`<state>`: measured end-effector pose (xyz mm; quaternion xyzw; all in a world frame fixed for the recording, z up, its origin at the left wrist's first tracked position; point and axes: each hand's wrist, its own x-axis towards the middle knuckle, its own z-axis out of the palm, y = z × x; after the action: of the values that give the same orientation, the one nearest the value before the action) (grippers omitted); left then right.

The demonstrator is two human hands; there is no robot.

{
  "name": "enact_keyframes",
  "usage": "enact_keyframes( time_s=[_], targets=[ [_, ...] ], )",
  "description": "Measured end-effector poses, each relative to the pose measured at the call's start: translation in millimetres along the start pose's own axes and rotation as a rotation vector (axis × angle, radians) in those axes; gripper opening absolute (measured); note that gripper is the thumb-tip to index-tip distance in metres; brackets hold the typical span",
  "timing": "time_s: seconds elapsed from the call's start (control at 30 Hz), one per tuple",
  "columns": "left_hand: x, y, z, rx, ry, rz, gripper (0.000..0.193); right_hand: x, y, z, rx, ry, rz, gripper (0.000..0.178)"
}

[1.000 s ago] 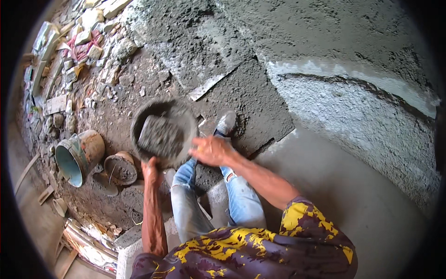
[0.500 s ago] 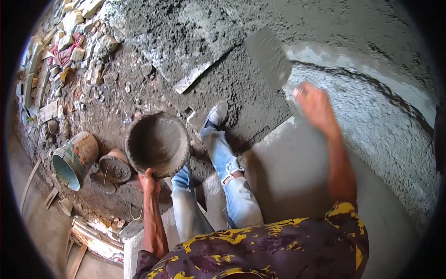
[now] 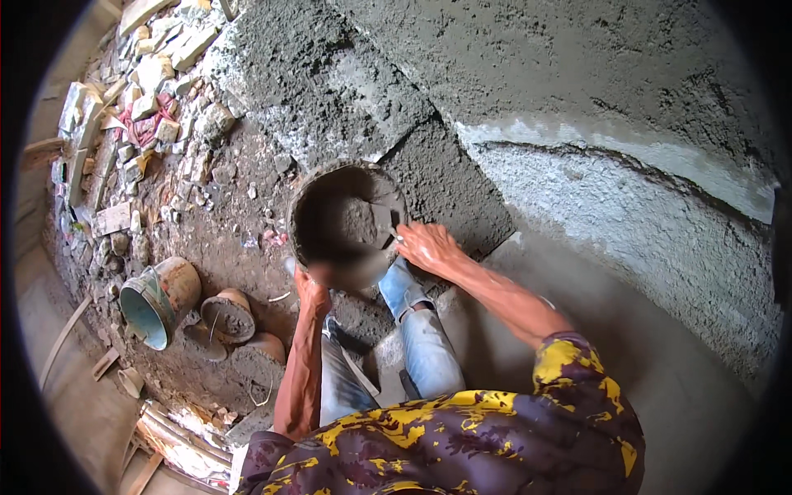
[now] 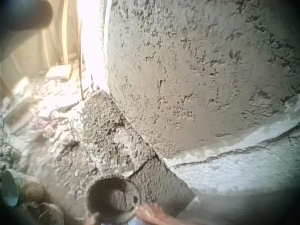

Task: The person uses a long metal leveling tool to scrape across a wet plastered wall and then scoops plaster from a bucket with a trowel to fill in gaps.

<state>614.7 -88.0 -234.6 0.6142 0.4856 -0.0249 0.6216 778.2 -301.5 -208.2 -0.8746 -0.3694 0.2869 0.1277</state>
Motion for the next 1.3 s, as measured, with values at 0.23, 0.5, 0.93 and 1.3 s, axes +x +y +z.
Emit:
enact_keyframes(
  time_s=[0.23,0.5,0.93,1.3],
  targets=[
    [13.1,-4.7,-56.9,-0.314,-0.018,-0.063,0.028,-10.3,-42.7,-17.4,0.063,0.025,0.037,0.02],
    [4.7,10.0,-183.7,-0.212,-0.249,-0.044,0.036,4.8,-158.7,-62.1,0.867,-0.378,-0.248,0.031],
    [10.7,-2.3,-226.4,0.02,0.046,-0.026,0.032,-88.3,-46.0,-268.5,0.215,0.391,0.589,0.019],
    [-25.7,93.5,-150.4,-0.002,-0.111,0.087,0.025,37.2,-174.1,-27.2,-0.113,-0.045,0.116,0.018]
  ],
)
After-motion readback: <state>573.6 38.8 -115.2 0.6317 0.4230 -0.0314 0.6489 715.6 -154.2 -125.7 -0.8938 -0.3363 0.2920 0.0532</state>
